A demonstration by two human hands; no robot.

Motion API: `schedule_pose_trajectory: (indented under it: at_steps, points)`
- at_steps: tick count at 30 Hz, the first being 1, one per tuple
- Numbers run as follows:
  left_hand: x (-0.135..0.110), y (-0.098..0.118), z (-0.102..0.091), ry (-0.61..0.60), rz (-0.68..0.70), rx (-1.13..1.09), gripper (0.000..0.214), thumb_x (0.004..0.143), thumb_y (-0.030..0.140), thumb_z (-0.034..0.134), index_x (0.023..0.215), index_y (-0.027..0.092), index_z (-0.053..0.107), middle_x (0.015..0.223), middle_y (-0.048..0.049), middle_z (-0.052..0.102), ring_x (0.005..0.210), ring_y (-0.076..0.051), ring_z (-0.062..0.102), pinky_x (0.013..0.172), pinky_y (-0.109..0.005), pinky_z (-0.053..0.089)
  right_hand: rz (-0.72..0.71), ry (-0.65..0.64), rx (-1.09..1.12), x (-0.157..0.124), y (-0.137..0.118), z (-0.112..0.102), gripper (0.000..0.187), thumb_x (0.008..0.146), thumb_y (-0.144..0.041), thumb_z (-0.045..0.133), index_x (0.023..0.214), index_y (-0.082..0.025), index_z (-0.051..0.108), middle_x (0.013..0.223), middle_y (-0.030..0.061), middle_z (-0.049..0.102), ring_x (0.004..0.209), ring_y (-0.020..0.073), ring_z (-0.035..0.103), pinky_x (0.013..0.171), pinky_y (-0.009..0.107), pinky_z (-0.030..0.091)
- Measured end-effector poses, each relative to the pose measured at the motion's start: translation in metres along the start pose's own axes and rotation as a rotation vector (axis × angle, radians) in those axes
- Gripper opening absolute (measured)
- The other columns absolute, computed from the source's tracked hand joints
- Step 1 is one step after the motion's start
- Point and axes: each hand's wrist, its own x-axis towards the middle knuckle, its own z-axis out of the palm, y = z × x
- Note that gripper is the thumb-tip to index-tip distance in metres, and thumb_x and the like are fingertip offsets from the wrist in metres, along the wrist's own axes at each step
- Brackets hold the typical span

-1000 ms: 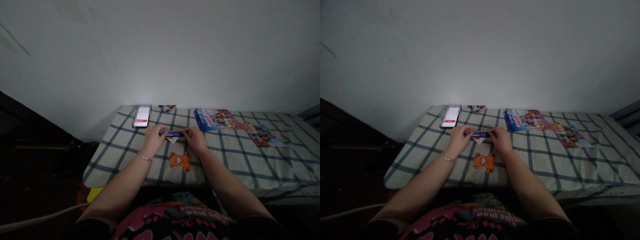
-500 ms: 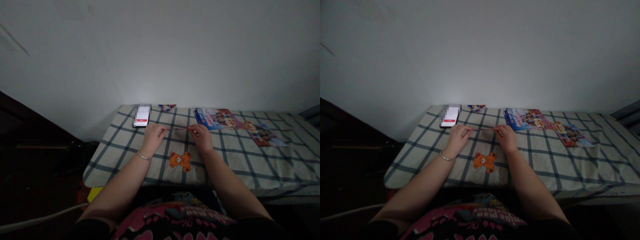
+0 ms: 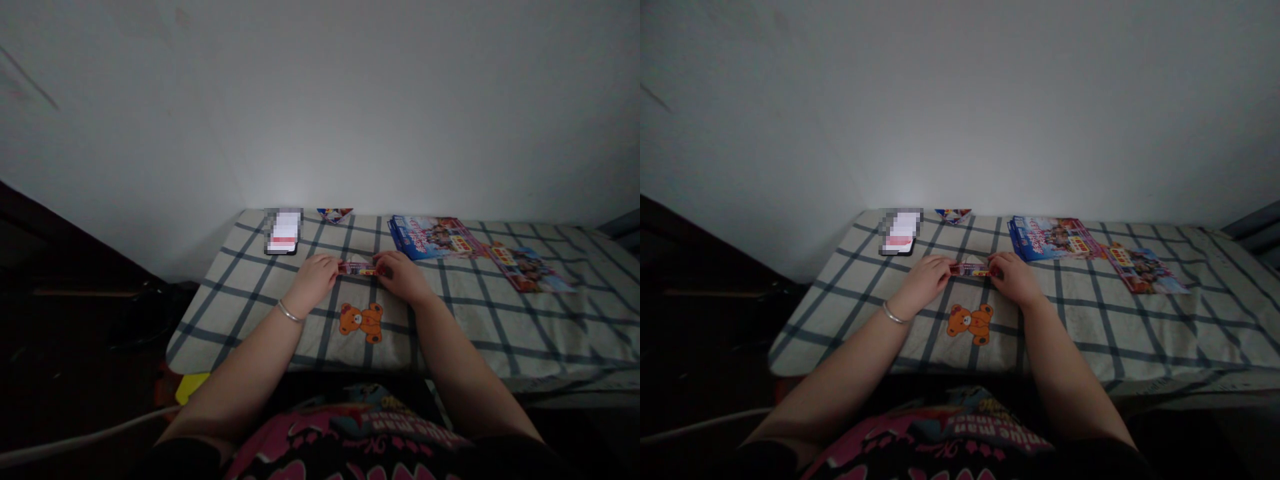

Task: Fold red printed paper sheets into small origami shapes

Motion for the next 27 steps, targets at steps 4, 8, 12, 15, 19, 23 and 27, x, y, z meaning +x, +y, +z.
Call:
schedule_pose_trajectory:
  at_steps: [4,8,12,15,19,23,27]
  points:
    - [0.000,-0.002,0.004,-0.040,-0.073,-0.061,0.013,0.084,0.008,0.055,0.087,0.019,0.062,0.105,-0.0063,0.068,0.099,-0.022,0.061,0.092,-0.039,0.050,-0.011,-0.080,0.016,0.002,-0.004,0.001,0.010,0.077,-0.028,0.069,0.084,-0.022,0.064,0.105,0.0058,0.068,0.100,0.0238,0.059,0.090,0.041,0.048]
    - [-0.001,0.001,0.001,-0.050,-0.057,-0.049,0.012,0.084,0.010,0.056,0.091,0.019,0.062,0.099,-0.0052,0.068,0.096,-0.022,0.059,0.091,-0.040,0.049,0.049,-0.079,-0.060,0.004,-0.010,0.005,0.020,0.080,-0.034,0.068,0.096,-0.022,0.066,0.102,0.0070,0.068,0.099,0.0249,0.058,0.089,0.041,0.047]
    - [-0.001,0.004,0.001,-0.048,-0.029,-0.027,0.014,0.086,0.015,0.058,0.098,0.019,0.061,0.099,-0.0049,0.068,0.095,-0.022,0.059,0.090,-0.041,0.047,0.029,-0.052,-0.110,0.006,-0.017,0.011,0.029,0.086,-0.035,0.063,0.111,-0.021,0.065,0.111,0.0082,0.067,0.106,0.0259,0.055,0.094,0.042,0.045]
    - [-0.001,0.004,0.003,-0.054,-0.005,-0.034,0.013,0.089,0.016,0.053,0.098,0.019,0.062,0.095,-0.0046,0.068,0.093,-0.022,0.060,0.090,-0.040,0.047,-0.013,-0.047,-0.136,0.007,-0.024,0.014,0.029,0.087,-0.033,0.062,0.113,-0.021,0.066,0.117,0.0084,0.065,0.111,0.0268,0.053,0.096,0.044,0.043]
    - [0.000,0.003,0.007,-0.046,-0.012,-0.085,0.014,0.089,0.015,0.053,0.097,0.019,0.064,0.091,-0.0037,0.069,0.090,-0.021,0.060,0.087,-0.039,0.048,-0.052,-0.055,-0.151,0.009,-0.029,0.017,0.032,0.085,-0.033,0.064,0.115,-0.023,0.065,0.119,0.0083,0.064,0.111,0.0283,0.052,0.096,0.046,0.043]
    - [0.000,-0.001,0.009,0.003,-0.071,-0.155,0.015,0.087,0.013,0.054,0.096,0.019,0.064,0.093,-0.0039,0.069,0.091,-0.021,0.061,0.086,-0.039,0.049,-0.071,-0.073,-0.147,0.010,-0.030,0.020,0.032,0.086,-0.037,0.064,0.115,-0.024,0.065,0.117,0.0079,0.065,0.109,0.0283,0.053,0.095,0.047,0.043]
    - [0.000,-0.004,0.008,0.039,-0.126,-0.199,0.029,0.083,0.002,0.046,0.098,0.018,0.064,0.096,-0.0043,0.069,0.094,-0.020,0.062,0.089,-0.037,0.049,-0.071,-0.081,-0.137,0.010,-0.029,0.020,0.032,0.085,-0.036,0.066,0.114,-0.024,0.066,0.116,0.0083,0.066,0.108,0.0280,0.054,0.095,0.047,0.043]
